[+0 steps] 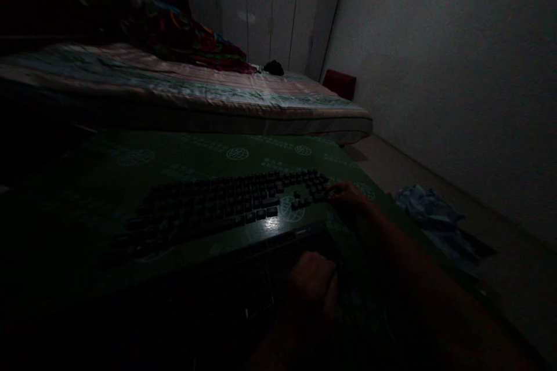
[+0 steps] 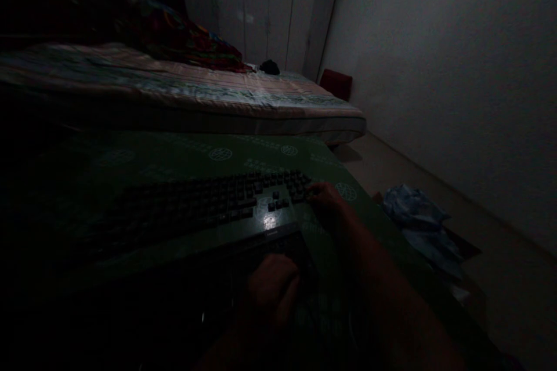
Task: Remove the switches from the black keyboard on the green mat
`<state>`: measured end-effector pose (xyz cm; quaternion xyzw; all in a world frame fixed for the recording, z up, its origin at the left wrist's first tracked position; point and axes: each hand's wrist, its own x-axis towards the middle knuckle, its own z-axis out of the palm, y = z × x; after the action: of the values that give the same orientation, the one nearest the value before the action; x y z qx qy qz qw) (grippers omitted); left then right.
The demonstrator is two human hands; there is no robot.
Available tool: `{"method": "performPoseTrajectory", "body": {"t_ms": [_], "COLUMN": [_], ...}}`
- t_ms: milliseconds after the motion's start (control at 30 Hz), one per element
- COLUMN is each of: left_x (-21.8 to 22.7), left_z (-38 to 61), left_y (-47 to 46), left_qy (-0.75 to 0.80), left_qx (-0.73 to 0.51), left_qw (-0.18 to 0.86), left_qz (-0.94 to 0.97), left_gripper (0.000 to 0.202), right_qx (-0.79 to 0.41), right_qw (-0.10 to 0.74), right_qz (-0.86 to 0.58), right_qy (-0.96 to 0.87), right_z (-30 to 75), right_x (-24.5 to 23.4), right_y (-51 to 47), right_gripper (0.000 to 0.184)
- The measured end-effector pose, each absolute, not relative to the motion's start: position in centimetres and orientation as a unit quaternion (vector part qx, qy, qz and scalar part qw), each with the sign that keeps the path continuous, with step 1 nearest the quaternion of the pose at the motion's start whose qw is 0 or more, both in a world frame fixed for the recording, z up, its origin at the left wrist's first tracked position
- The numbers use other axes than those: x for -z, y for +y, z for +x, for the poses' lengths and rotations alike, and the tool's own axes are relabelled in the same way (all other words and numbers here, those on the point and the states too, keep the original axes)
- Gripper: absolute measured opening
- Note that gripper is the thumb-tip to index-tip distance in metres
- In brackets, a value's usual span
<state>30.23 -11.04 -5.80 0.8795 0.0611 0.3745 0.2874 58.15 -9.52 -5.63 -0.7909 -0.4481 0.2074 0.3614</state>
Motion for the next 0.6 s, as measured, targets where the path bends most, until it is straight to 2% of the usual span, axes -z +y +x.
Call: {"method": "performPoseTrajectory", "body": {"t_ms": [600], "left_x": [5.69], "left_z": [30.25], "left_y": [-11.12], "left_qy": [0.064], "left_qx": [-0.368], "left_qw": [0.286], "left_qz": [0.882], "left_gripper": [0.015], "right_qx": [-0.207], "right_qw": [0.360], "right_qz": [-0.793], "right_qy": [-0.447], "right_z": [58.27], "right_x": [5.67], "right_y": [-9.41], "right_gripper": [0.031]}}
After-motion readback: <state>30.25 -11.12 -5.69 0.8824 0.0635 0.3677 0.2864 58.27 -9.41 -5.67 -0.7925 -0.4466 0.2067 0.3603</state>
